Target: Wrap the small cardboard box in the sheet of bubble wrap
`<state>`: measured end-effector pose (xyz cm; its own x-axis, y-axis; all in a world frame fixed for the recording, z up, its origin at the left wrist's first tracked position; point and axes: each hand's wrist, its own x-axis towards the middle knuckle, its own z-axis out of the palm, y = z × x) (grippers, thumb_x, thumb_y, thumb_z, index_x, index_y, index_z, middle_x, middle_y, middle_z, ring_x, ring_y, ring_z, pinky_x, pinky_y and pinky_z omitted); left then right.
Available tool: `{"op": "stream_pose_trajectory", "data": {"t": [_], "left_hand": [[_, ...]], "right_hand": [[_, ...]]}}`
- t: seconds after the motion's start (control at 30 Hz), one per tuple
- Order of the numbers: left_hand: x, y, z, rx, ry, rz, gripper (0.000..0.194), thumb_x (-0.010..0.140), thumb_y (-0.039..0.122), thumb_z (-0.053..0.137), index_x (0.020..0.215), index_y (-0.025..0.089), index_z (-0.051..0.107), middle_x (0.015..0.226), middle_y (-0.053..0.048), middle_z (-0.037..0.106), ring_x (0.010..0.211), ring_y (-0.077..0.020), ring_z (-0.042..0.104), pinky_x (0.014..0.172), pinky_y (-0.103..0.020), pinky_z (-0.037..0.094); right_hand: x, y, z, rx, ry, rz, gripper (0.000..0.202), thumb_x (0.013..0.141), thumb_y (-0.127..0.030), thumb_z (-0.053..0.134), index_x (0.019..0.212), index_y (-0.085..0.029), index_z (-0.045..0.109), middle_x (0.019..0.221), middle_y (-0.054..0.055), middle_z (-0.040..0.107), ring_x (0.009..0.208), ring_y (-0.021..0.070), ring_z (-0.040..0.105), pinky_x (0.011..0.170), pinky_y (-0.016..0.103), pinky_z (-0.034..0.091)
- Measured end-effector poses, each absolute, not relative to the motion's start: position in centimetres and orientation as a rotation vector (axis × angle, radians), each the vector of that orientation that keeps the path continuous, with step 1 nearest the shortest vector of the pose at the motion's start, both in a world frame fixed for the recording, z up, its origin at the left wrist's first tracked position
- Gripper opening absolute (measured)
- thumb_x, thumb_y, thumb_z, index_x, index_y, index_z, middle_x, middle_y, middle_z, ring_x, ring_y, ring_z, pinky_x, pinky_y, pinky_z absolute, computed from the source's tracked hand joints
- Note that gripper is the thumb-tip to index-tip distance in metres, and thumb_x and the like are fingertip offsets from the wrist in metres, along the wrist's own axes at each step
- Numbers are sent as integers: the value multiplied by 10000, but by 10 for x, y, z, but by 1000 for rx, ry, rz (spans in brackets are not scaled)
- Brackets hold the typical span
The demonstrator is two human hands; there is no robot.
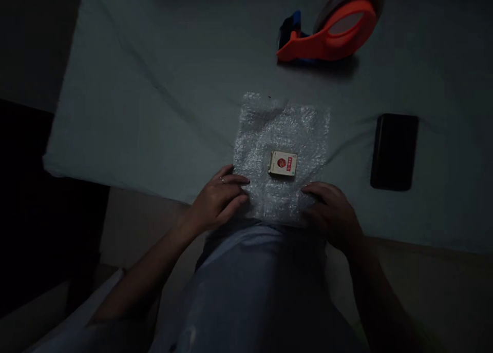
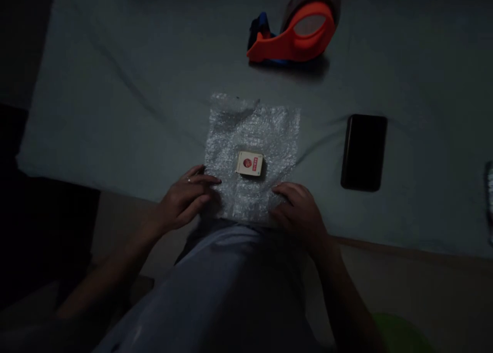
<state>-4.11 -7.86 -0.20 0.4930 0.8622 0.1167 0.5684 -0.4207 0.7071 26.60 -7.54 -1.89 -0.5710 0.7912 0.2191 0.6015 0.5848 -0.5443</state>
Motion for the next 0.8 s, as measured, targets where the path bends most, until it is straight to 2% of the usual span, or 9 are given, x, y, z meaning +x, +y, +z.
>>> {"op": "stream_pose_trajectory", "data": {"t": [0.07, 0.13, 0.17, 0.23, 0.33, 0.43, 0.53, 0.7, 0.8], "left_hand": [[-31, -84, -1, 2227, 1223, 649, 137, 920, 213, 515, 877, 170, 638, 894, -57, 725, 948, -181, 668, 1042, -452, 476], [-16, -88, 3, 2269, 1157, 664, 138, 909, 164, 525, 987, 140, 637, 974, -86, 709, 999, -188, 634, 948, -385, 536], [-8, -89, 5, 2286, 1097, 656, 159, 913, 148, 519, 1019, 126, 635, 1023, -101, 697, 1038, -193, 622, 924, -356, 548], [8, -91, 9, 2315, 994, 537, 198, 935, 154, 492, 1074, 127, 631, 1134, -112, 674, 1121, -203, 602, 957, -353, 542], [24, -92, 10, 2354, 997, 375, 327, 961, 202, 464, 1267, 131, 554, 1379, -145, 555, 1336, -254, 478, 1091, -445, 461], [28, -93, 4, 2403, 1013, 212, 420, 966, 230, 461, 1383, 178, 473, 1482, -142, 461, 1437, -306, 354, 1153, -587, 338], [23, -95, -4, 2404, 1021, 183, 413, 966, 203, 456, 1377, 203, 492, 1507, -127, 439, 1449, -294, 339, 1160, -580, 328], [16, -96, -10, 2394, 1004, 275, 349, 968, 186, 445, 1295, 193, 567, 1475, -117, 483, 1434, -279, 366, 1164, -563, 331], [17, -94, -8, 2376, 1013, 265, 350, 954, 183, 463, 1287, 183, 569, 1475, -117, 480, 1435, -281, 359, 1175, -563, 315]], "right_hand": [[260, -76, -18, -1181, -2370, 508, 169, 879, -239, 584, 716, -212, 622, 970, 59, 725, 932, 221, 672, 819, 426, 548], [251, -72, -13, -1254, -2293, 476, 81, 874, -214, 590, 797, -215, 614, 943, 55, 718, 908, 205, 676, 819, 399, 553], [245, -68, -10, -1300, -2230, 474, 27, 871, -207, 592, 850, -217, 606, 977, 63, 709, 935, 204, 675, 830, 390, 555], [233, -58, -4, -1364, -2121, 500, 100, 858, -211, 609, 954, -219, 581, 1123, 101, 672, 1062, 224, 650, 881, 398, 550], [213, -42, -1, -1333, -2130, 601, 172, 841, -201, 615, 991, -226, 535, 1309, 135, 591, 1231, 273, 567, 990, 470, 508], [205, -33, 2, -1299, -2165, 695, 152, 863, -158, 567, 936, -274, 502, 1268, 82, 621, 1220, 258, 579, 1004, 465, 510], [219, -35, 7, -1385, -2103, 686, 176, 894, -160, 522, 968, -319, 508, 1259, 65, 617, 1217, 249, 582, 994, 451, 517], [273, -51, 3, -1608, -1871, 358, 136, 828, -295, 642, 935, -272, 562, 1176, 89, 654, 1062, 299, 647, 859, 515, 537], [293, -59, -9, -1696, -1817, 426, 156, 817, -323, 656, 941, -296, 566, 1189, 81, 651, 1085, 312, 640, 878, 533, 522]]}}
